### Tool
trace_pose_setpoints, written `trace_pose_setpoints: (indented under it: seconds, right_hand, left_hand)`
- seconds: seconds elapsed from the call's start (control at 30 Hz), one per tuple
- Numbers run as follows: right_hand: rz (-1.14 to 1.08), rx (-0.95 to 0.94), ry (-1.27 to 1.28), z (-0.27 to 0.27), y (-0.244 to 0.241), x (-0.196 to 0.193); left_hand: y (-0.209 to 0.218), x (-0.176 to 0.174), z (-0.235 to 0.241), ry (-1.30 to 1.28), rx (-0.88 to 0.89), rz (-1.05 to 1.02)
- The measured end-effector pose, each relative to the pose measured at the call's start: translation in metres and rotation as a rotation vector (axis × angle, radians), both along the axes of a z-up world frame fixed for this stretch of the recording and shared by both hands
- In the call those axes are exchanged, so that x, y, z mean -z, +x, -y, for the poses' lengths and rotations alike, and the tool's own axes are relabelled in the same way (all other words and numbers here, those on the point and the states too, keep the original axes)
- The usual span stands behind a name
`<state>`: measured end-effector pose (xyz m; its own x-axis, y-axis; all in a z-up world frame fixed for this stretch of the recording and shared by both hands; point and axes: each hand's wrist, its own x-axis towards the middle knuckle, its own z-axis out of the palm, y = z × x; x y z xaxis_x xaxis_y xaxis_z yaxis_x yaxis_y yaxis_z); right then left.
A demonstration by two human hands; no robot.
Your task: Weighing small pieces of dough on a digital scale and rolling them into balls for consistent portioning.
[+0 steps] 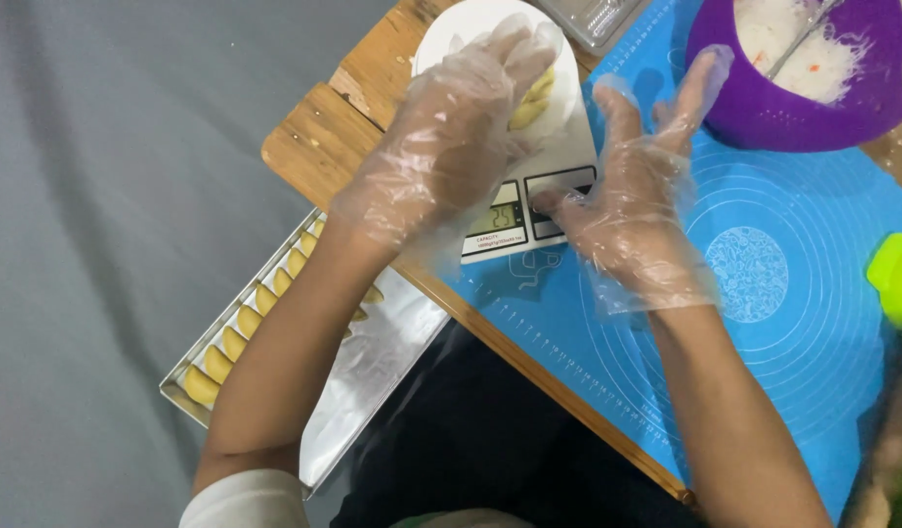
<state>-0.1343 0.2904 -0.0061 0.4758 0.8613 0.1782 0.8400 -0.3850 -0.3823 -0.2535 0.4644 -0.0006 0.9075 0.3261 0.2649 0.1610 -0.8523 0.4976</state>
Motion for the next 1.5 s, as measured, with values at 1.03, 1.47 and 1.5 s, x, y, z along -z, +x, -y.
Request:
trace_pose_setpoints:
  seconds: [1.03,1.47,1.5]
  right_hand:
    - [-0.191,0.187,0.487,0.131,0.003,-0.009]
    - [-0.117,0.553,0.654,0.191,0.049,-0.011]
    - [-0.115,0.557,0.651,0.192,0.049,-0.013]
  left_hand:
    - [0.083,-0.03,0.083,-0.344,0.315,0.398]
    - [0.13,-0.025,0.221,-1.126,0.413,0.235]
    - [0.136,-0.007,0.217,-1.13,0.417,0.233]
